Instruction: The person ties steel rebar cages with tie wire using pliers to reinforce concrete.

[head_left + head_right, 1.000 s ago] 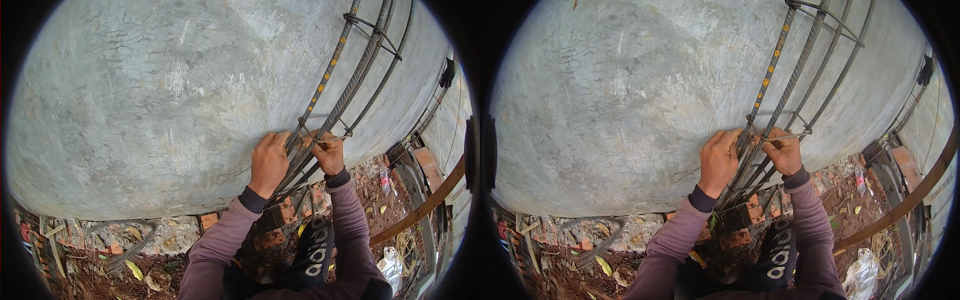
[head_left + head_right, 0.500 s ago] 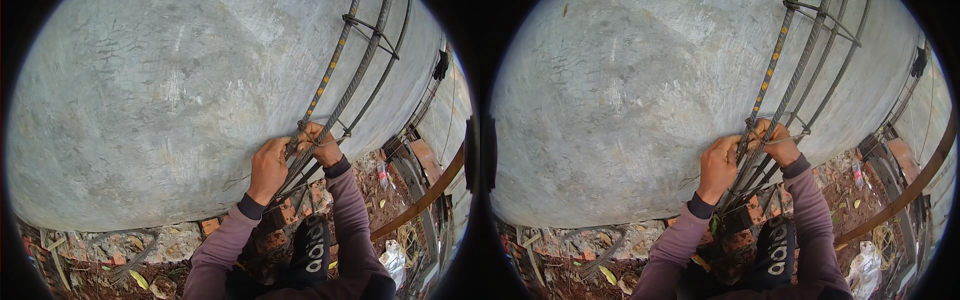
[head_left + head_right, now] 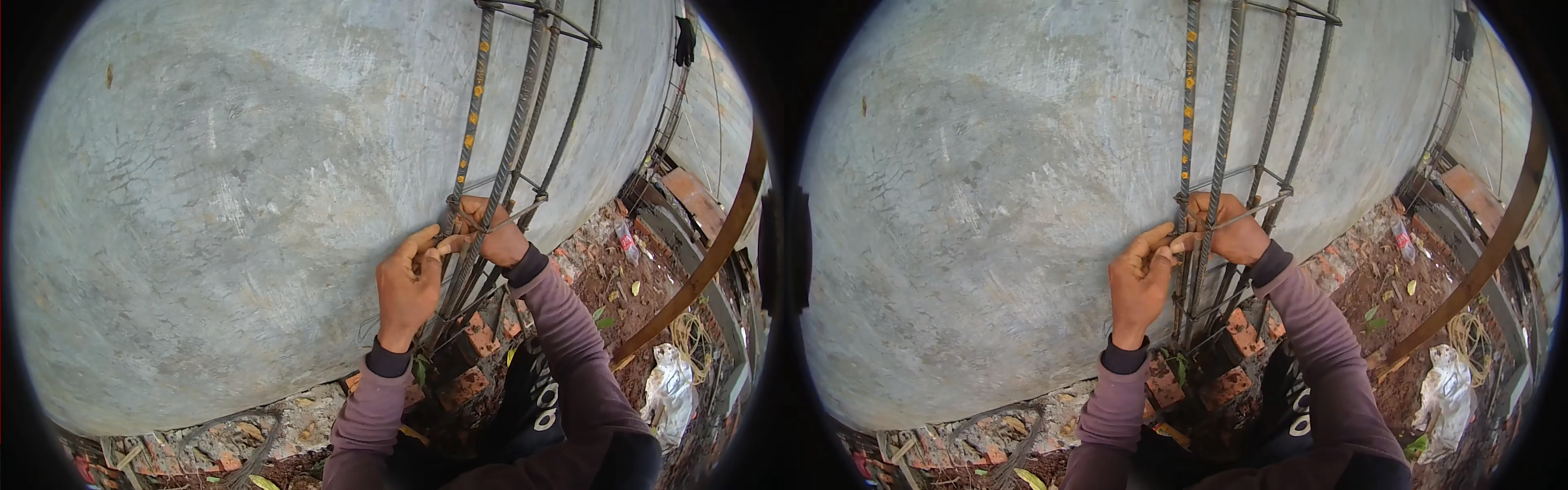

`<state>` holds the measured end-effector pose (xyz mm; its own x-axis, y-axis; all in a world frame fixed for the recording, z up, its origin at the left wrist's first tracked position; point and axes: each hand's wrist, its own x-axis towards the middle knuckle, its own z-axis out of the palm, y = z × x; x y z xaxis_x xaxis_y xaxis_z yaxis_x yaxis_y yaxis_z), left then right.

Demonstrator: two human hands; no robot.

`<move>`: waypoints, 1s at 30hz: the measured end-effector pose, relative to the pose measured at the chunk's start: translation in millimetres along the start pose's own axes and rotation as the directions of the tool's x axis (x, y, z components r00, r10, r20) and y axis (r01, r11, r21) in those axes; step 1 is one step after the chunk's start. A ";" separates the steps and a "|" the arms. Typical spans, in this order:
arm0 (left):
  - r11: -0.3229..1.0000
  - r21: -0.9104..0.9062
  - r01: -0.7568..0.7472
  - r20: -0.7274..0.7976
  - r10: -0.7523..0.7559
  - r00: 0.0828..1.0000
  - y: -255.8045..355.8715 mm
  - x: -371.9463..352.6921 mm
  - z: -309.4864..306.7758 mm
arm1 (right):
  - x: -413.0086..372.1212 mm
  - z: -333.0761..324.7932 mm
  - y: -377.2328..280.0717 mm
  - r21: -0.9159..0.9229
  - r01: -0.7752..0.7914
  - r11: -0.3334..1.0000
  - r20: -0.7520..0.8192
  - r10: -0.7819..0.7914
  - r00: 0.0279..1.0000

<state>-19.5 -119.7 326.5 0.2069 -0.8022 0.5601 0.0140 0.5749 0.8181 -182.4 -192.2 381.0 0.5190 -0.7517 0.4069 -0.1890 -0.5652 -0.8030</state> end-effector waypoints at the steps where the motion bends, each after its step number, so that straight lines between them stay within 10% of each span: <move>1: 0.998 0.007 0.063 -0.006 -0.063 0.998 3.1 2.4 -1.8 | -0.8 1.0 -5.1 0.053 0.012 0.999 0.009 -0.012 1.000; 5: 0.973 0.064 0.221 -0.012 -0.220 0.975 21.2 10.7 2.0 | -4.3 -2.8 -5.3 0.216 -0.060 0.975 0.095 0.040 0.995; 9: 0.961 0.182 0.210 -0.054 -0.203 0.978 19.1 9.8 4.0 | -6.6 -5.9 1.5 -0.064 0.191 0.980 0.087 -0.185 0.979; 12: 0.959 0.284 -0.008 -0.085 0.033 0.996 13.9 5.9 8.3 | -8.3 -16.2 10.5 0.007 0.115 0.993 0.124 -0.115 0.986; 30: 0.859 0.503 -0.093 0.082 0.059 0.995 46.4 18.0 4.7 | 9.4 -12.9 26.9 0.012 0.191 0.982 0.195 -0.190 0.962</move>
<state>-19.7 -108.3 375.2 0.1263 -0.7771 0.6166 -0.4997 0.4871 0.7163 -193.4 -218.8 368.8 0.6976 -0.5501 0.4592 -0.0767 -0.6945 -0.7154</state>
